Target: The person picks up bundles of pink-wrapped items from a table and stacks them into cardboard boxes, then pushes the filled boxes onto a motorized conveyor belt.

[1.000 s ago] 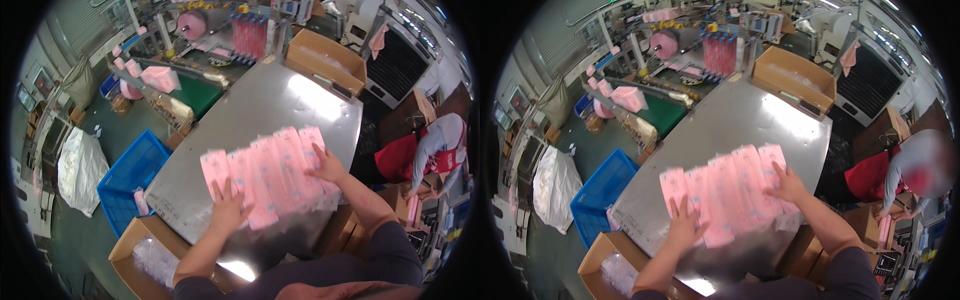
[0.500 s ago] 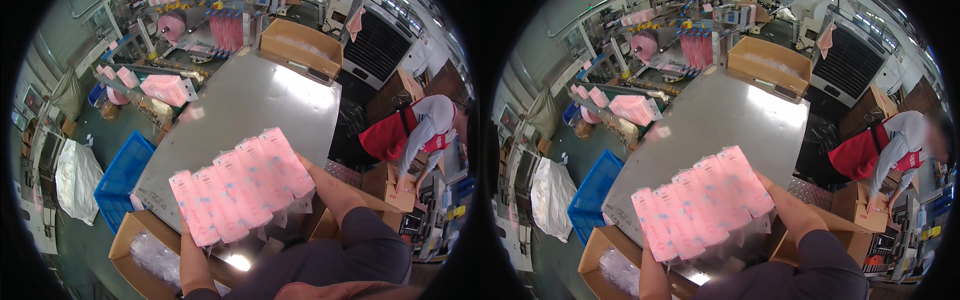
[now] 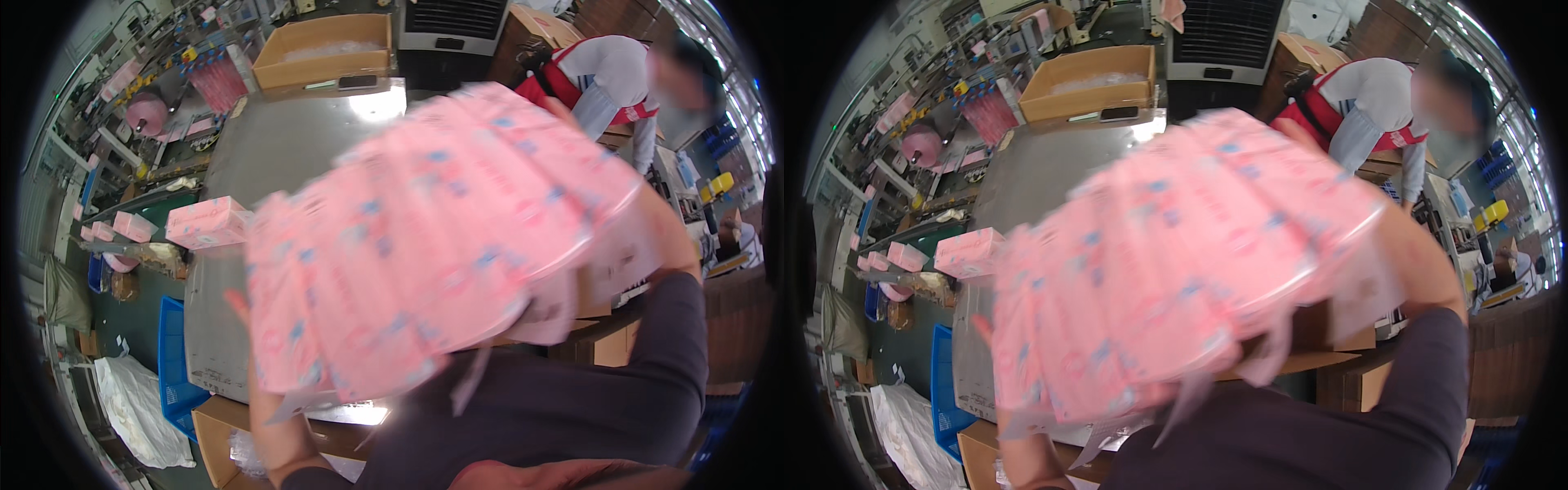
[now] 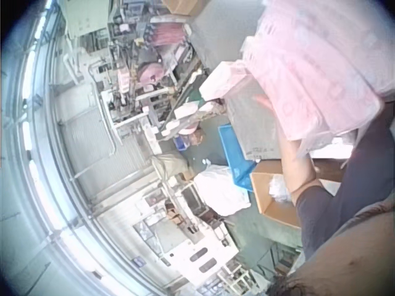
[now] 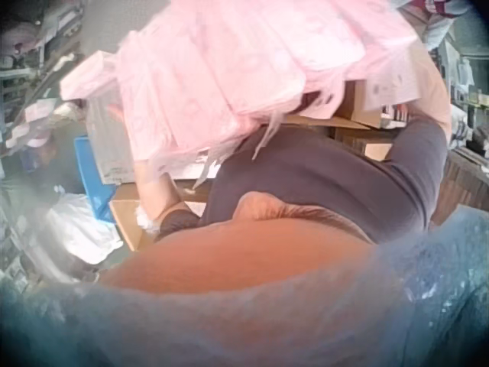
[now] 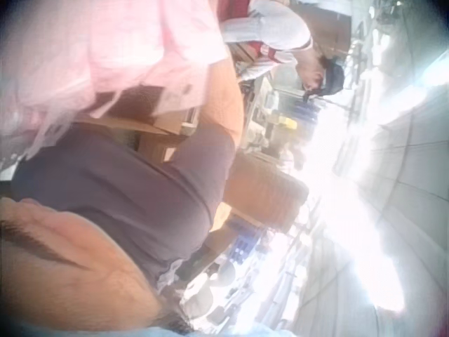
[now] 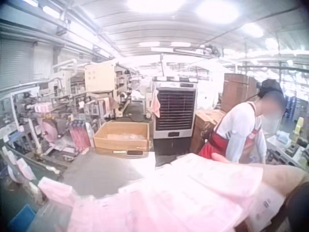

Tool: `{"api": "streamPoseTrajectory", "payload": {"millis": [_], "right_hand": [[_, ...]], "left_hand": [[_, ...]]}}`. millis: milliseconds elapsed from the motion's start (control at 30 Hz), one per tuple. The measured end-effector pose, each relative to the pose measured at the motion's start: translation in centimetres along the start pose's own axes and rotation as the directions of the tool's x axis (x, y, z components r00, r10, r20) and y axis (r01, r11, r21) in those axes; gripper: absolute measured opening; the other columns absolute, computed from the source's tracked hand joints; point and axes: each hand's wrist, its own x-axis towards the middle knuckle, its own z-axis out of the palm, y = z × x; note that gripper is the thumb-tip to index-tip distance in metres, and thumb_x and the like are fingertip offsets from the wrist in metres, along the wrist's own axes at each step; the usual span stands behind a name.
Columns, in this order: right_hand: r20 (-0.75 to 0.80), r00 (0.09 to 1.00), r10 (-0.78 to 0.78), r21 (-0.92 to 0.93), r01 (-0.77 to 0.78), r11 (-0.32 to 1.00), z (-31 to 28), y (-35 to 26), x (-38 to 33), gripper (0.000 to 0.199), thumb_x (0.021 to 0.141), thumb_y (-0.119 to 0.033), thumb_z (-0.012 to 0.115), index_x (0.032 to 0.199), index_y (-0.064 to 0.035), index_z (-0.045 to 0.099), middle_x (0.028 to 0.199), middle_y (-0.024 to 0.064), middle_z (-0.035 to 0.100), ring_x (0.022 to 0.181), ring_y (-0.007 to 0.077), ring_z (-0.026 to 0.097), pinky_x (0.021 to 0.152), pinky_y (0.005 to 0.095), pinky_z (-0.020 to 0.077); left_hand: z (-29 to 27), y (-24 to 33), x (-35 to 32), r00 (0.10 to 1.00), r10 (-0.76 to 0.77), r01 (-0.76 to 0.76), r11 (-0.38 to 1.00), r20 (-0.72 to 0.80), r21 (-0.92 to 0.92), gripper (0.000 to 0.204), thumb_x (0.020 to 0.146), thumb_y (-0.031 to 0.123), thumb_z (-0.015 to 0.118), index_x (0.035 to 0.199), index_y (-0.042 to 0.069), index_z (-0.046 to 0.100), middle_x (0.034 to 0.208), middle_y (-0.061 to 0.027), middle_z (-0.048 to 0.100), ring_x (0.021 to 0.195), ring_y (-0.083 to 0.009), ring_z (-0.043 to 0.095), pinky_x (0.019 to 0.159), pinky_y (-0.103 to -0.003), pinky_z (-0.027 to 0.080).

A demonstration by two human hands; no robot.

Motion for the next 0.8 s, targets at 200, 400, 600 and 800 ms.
{"api": "streamPoseTrajectory", "payload": {"millis": [200, 400, 600, 800], "right_hand": [[-0.333, 0.942, 0.043, -0.269, -0.139, 0.953, -8.7, -3.5, -19.5, 0.047, 0.095, -0.036, 0.06, 0.131, -0.0062, 0.058, 0.124, 0.0101, 0.064, 0.113, 0.0245, 0.062, 0.095, 0.0413, 0.0501], [-0.538, 0.726, 0.429, -0.143, -0.58, 0.802, -27.2, 8.9, -25.3, 0.045, 0.094, -0.035, 0.061, 0.129, -0.006, 0.06, 0.122, 0.0095, 0.065, 0.112, 0.0252, 0.062, 0.094, 0.0423, 0.0505], [-0.636, 0.742, 0.21, -0.662, -0.665, 0.344, -35.2, 31.1, -20.6, 0.048, 0.088, -0.034, 0.063, 0.123, 0.0002, 0.062, 0.099, 0.0095, 0.071, 0.084, 0.0219, 0.066, 0.078, 0.0371, 0.0546], [-0.224, 0.889, 0.399, -0.973, -0.226, -0.044, -28.2, 32.2, -20.4, 0.096, 0.082, -0.065, 0.06, 0.154, -0.0134, 0.024, 0.162, 0.0134, 0.016, 0.147, 0.0384, 0.017, 0.111, 0.0666, 0.0177]], "left_hand": [[6.2, -15.9, 4.3, 0.672, -0.696, 0.719, 0.695, 0.253, 0.004, 0.06, 0.102, 0.05, 0.041, 0.14, 0.004, 0.048, 0.137, -0.0111, 0.056, 0.126, -0.0223, 0.053, 0.107, -0.036, 0.041], [0.8, -24.1, 6.6, 0.442, -0.895, 0.88, 0.418, -0.065, 0.227, 0.06, 0.102, 0.05, 0.041, 0.14, 0.004, 0.049, 0.136, -0.01, 0.057, 0.128, -0.0219, 0.051, 0.108, -0.036, 0.04], [0.6, -28.0, 5.9, 0.481, -0.834, -0.233, -0.419, -0.27, 0.878, 0.071, 0.085, 0.05, 0.064, 0.139, 0.007, 0.051, 0.141, -0.0165, 0.053, 0.137, -0.0286, 0.043, 0.109, -0.041, 0.038], [-5.2, -37.5, 0.9, 0.369, -0.804, -0.533, -0.594, -0.467, 0.603, 0.096, 0.073, 0.057, 0.07, 0.153, 0.021, 0.03, 0.158, -0.0156, 0.026, 0.143, -0.0357, 0.032, 0.115, -0.046, 0.027]]}}
